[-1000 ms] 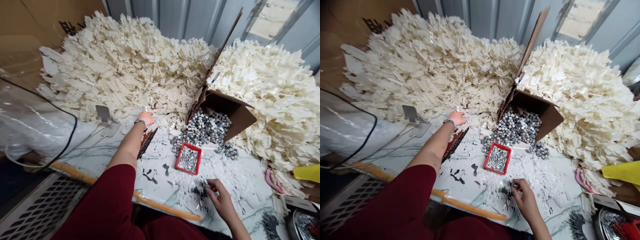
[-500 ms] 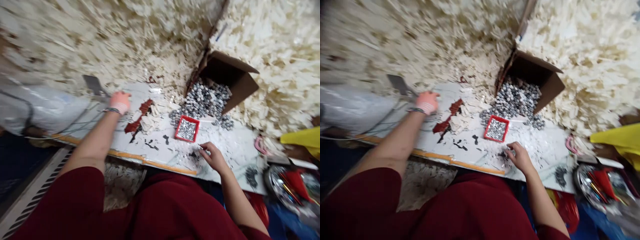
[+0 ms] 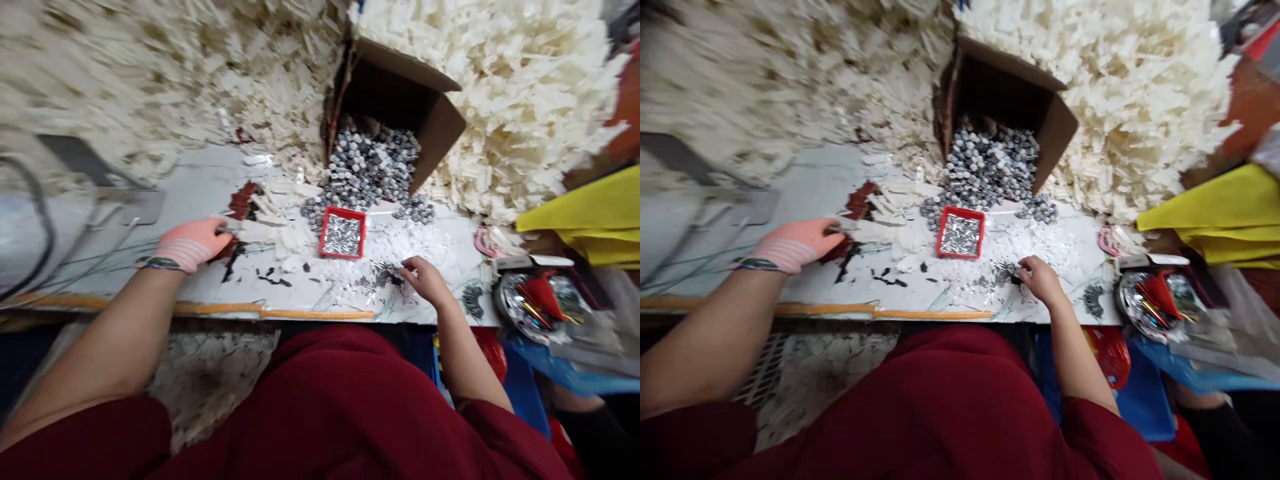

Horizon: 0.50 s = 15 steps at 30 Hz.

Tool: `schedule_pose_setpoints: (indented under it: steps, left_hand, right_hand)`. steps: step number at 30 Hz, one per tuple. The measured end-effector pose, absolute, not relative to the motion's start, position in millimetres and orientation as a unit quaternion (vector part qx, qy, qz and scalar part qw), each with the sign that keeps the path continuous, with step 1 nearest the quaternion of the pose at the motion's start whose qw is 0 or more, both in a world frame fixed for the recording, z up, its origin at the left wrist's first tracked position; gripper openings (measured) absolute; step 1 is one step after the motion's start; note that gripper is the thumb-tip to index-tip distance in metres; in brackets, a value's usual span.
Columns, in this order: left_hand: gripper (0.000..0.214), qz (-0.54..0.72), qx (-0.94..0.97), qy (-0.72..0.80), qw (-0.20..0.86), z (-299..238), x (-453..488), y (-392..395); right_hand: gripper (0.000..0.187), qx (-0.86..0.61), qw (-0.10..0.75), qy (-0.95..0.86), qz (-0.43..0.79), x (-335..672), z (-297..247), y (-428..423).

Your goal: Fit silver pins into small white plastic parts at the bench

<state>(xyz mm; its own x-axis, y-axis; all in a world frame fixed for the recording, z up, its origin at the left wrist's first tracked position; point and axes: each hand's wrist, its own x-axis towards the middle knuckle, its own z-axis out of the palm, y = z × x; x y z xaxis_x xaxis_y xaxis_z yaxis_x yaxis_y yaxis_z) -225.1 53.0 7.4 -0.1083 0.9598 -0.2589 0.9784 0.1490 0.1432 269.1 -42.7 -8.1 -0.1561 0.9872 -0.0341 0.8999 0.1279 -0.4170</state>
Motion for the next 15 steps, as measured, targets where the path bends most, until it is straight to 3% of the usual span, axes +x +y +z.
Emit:
schedule_pose_setpoints:
  steps: [6, 12, 15]
  left_hand:
    - [0.038, -0.105, 0.730, 0.666, 0.112, 32.2, -233.7, 54.5]
    - [0.047, -0.160, 0.811, 0.562, 0.037, 13.4, -185.2, 69.5]
    - [0.039, -0.145, 0.817, 0.558, 0.015, 2.9, -173.8, 61.4]
  right_hand:
    - [0.023, -0.614, 0.109, -0.758, 0.193, 253.8, -24.4, -24.4]
    - [0.023, -0.617, 0.110, -0.757, 0.186, 248.2, -14.0, -33.4]
    - [0.021, -0.636, 0.116, -0.743, 0.171, 264.4, -11.1, -40.6]
